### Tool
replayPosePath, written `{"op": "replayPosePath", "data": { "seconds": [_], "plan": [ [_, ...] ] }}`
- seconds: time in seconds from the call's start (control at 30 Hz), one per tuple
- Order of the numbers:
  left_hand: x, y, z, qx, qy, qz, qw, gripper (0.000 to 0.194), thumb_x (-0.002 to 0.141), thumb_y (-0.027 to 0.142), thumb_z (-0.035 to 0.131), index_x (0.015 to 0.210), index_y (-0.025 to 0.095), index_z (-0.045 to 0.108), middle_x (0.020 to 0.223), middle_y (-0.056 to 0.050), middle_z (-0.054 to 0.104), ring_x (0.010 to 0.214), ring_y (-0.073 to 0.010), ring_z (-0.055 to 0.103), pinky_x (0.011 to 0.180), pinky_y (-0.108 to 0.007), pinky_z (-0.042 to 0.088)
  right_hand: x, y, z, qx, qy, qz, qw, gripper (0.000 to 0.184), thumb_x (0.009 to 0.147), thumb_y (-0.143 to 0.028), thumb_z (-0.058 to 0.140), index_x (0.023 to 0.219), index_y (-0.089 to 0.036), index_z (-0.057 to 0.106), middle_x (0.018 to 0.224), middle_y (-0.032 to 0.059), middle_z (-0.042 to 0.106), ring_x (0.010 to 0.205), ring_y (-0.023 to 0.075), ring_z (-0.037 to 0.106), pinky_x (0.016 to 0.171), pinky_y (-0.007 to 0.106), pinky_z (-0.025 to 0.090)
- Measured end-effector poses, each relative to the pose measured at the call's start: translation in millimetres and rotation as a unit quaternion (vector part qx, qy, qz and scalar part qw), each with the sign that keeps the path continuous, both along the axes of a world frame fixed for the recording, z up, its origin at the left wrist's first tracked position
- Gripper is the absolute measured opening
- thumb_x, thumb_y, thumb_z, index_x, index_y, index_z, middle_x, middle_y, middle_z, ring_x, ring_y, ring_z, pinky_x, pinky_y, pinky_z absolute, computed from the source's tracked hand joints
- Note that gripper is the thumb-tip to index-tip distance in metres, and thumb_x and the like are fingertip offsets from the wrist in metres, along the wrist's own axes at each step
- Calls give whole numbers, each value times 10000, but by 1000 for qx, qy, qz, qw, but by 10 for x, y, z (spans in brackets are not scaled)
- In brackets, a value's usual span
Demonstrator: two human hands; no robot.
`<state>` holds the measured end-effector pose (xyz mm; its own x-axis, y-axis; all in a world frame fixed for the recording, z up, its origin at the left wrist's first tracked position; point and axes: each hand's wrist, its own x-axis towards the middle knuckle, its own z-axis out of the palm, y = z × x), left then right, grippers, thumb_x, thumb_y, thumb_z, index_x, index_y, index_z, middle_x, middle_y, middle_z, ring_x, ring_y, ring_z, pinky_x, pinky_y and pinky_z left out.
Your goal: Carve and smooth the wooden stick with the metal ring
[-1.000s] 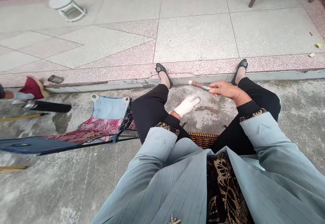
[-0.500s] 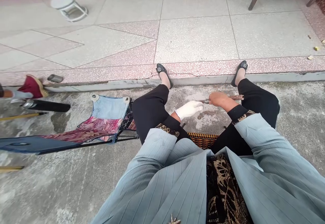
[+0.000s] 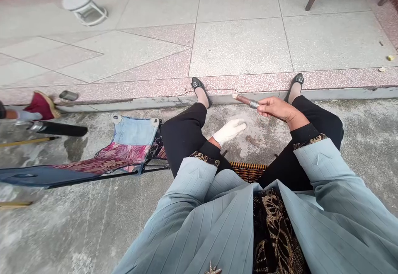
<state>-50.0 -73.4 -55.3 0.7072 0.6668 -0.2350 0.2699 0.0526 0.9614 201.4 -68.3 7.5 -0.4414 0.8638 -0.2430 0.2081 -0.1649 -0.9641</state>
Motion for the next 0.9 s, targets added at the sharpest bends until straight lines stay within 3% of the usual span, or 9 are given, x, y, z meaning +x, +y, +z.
{"op": "replayPosePath", "data": {
  "seconds": [0.1, 0.2, 0.3, 0.37, 0.53, 0.7, 0.77, 0.9],
  "plan": [
    [-20, -49, 52, -24, -12, -45, 999, 422, 894, 556, 505, 830, 144, 574, 627, 29, 473, 512, -75, 358, 506, -218, 304, -41, 48, -75, 4, -78, -79, 994, 262, 897, -385, 600, 753, -166, 605, 658, 4, 562, 563, 100, 454, 540, 236, 359],
    [-80, -66, 115, 20, 42, -67, 997, 388, 897, 512, 497, 839, 141, 595, 637, 25, 505, 555, -87, 401, 551, -220, 324, -105, 87, -104, 32, -284, -106, 953, 207, 916, -336, 569, 813, -174, 646, 719, 32, 610, 634, 140, 523, 596, 268, 385],
    [-137, -57, 185, 78, 82, -67, 991, 383, 899, 486, 476, 878, 136, 630, 733, -5, 593, 638, -110, 474, 619, -226, 373, -200, 76, -102, 57, -456, -12, 888, 220, 944, -319, 539, 940, -159, 690, 856, 93, 663, 771, 191, 574, 666, 300, 384],
    [-161, -41, 226, 116, 94, -55, 987, 386, 905, 474, 460, 887, 136, 645, 785, -18, 625, 691, -125, 504, 659, -233, 391, -270, 39, -102, 38, -487, 76, 869, 214, 937, -291, 562, 931, -125, 698, 887, 130, 671, 788, 200, 578, 670, 311, 374],
    [-202, 31, 254, 180, 124, 46, 975, 315, 913, 381, 437, 820, 145, 624, 721, 2, 576, 695, -128, 492, 685, -246, 379, -353, -79, -67, -46, -407, 240, 880, 164, 876, -207, 649, 738, -122, 675, 648, 65, 620, 610, 137, 517, 610, 292, 366],
    [-204, 105, 135, 182, 119, 92, 972, 285, 916, 367, 431, 816, 151, 590, 754, -6, 580, 718, -130, 495, 708, -249, 388, -248, -112, 63, -92, -163, 354, 916, 198, 894, -305, 614, 848, -129, 695, 665, -1, 588, 585, 95, 483, 578, 240, 380],
    [-170, 100, 72, 156, 103, 89, 978, 298, 913, 393, 444, 833, 143, 586, 782, -17, 592, 729, -132, 504, 714, -251, 400, -176, -97, 77, -78, -97, 318, 940, 249, 881, -374, 632, 905, -135, 697, 714, -8, 594, 613, 88, 488, 596, 226, 392],
    [-62, 26, -3, 100, 79, 32, 991, 388, 934, 468, 422, 866, 129, 598, 728, -8, 564, 652, -116, 459, 657, -245, 394, -105, -52, -13, -32, -76, 81, 993, 391, 910, -477, 583, 1050, -130, 694, 738, 10, 600, 611, 99, 477, 571, 222, 386]
  ]
}}
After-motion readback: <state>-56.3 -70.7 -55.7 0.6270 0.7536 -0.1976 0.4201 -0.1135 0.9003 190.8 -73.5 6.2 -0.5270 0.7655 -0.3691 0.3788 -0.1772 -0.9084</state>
